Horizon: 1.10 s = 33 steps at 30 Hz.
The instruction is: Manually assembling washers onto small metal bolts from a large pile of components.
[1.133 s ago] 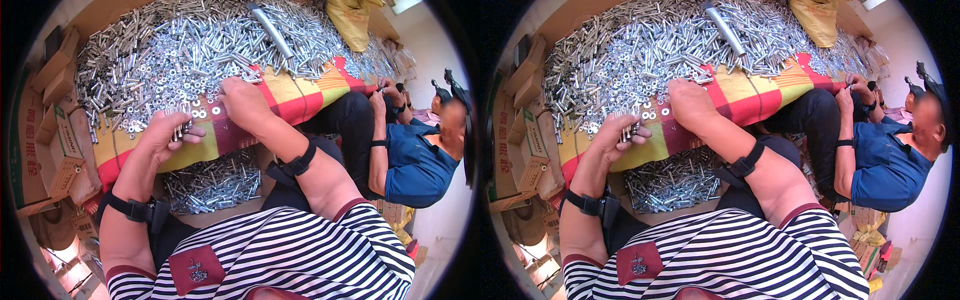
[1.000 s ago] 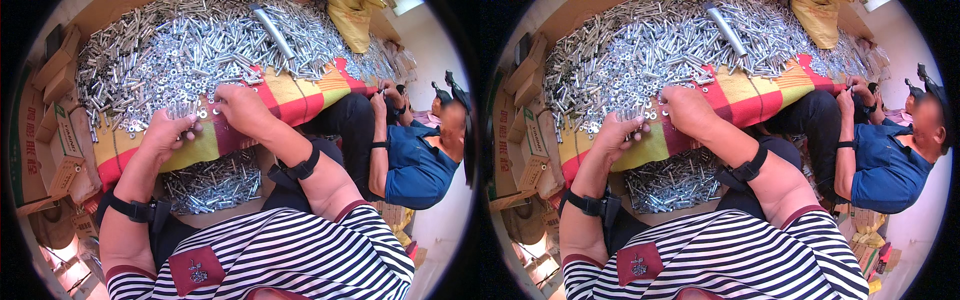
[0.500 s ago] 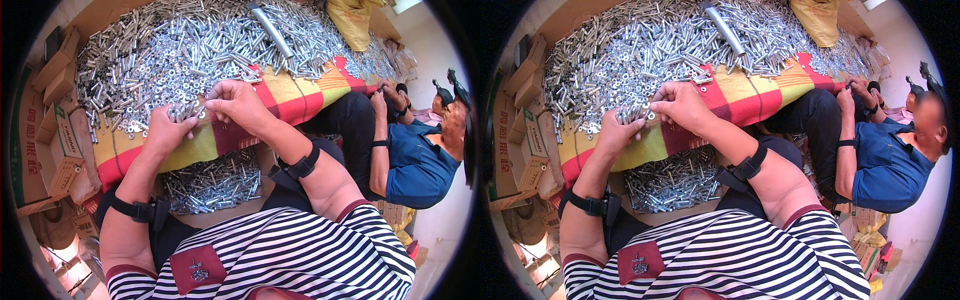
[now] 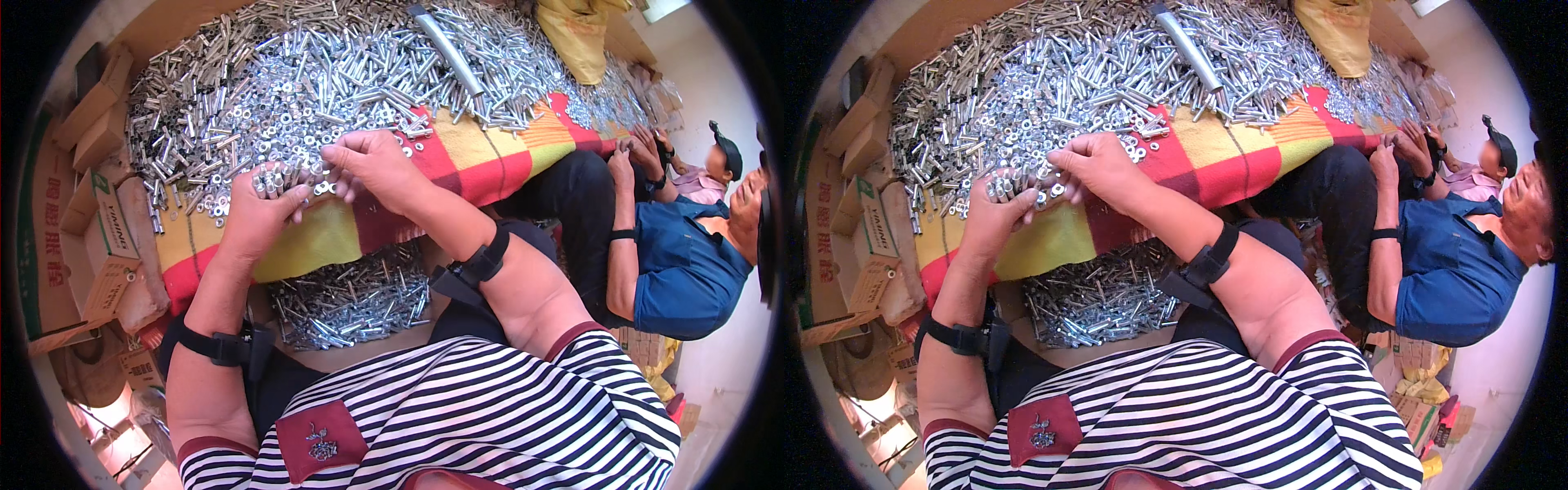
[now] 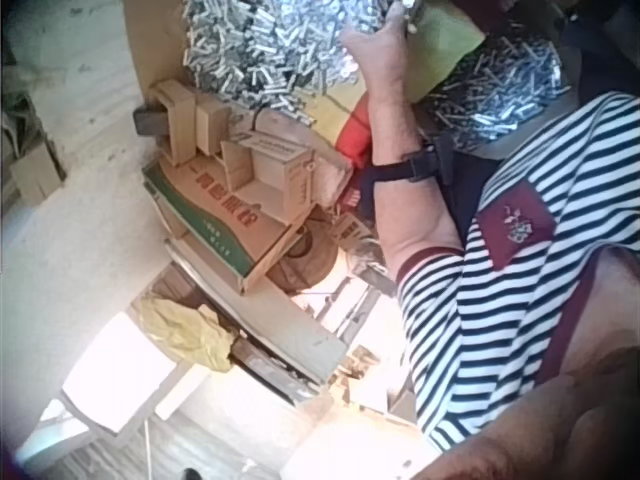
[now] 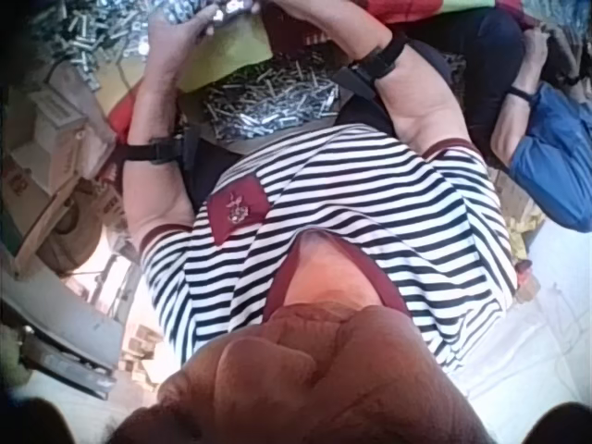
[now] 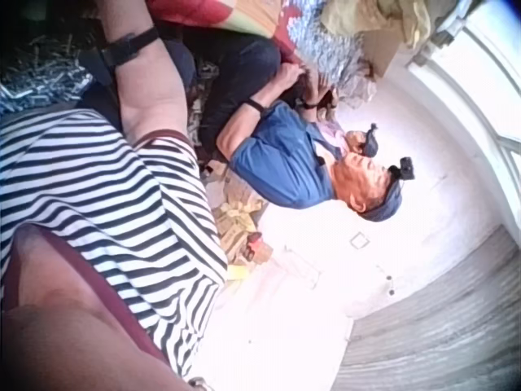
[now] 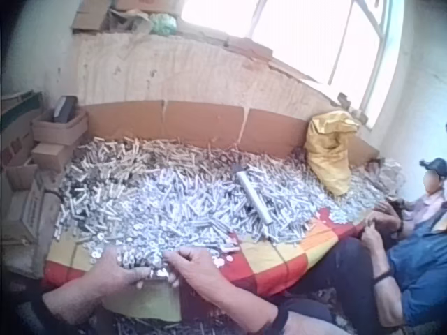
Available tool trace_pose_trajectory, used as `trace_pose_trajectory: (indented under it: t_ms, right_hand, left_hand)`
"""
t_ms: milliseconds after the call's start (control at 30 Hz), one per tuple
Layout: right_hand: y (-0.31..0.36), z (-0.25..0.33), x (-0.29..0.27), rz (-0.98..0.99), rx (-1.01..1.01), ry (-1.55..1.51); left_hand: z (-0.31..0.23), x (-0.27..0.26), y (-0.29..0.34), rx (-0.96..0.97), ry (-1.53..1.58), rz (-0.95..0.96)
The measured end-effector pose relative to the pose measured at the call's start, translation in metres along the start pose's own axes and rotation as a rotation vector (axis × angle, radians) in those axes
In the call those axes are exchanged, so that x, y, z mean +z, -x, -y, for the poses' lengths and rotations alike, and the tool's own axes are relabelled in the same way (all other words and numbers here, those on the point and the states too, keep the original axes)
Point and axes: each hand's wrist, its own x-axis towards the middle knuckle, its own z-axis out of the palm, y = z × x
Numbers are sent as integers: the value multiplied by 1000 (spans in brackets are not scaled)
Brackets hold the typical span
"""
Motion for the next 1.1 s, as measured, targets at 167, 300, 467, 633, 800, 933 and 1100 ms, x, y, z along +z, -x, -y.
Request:
trace_pose_trajectory:
  t_ms: [167, 300, 467, 633, 800, 933, 1100]
  right_hand:
    - [-10, -11, 2, -384, -555, 1265]
    - [-11, -14, -4, -402, -501, 1362]
    - [-5, -11, -1, -371, -568, 1300]
    - [-14, -13, -3, -314, -528, 1402]
    - [-10, -7, -9, -329, -444, 1300]
    - [-3, -3, -22, -350, -522, 1069]
    - [15, 11, -27, -264, -170, 293]
  left_hand:
    - [8, 5, -5, -68, 21, -67]
    - [13, 8, -8, -97, -7, -51]
    - [10, 8, -4, -109, 32, -116]
    - [10, -4, 5, -99, 20, -157]
    - [15, -2, 7, -124, -45, -158]
    - [13, 19, -4, -145, -20, -124]
    - [8, 34, -10, -125, 104, -47]
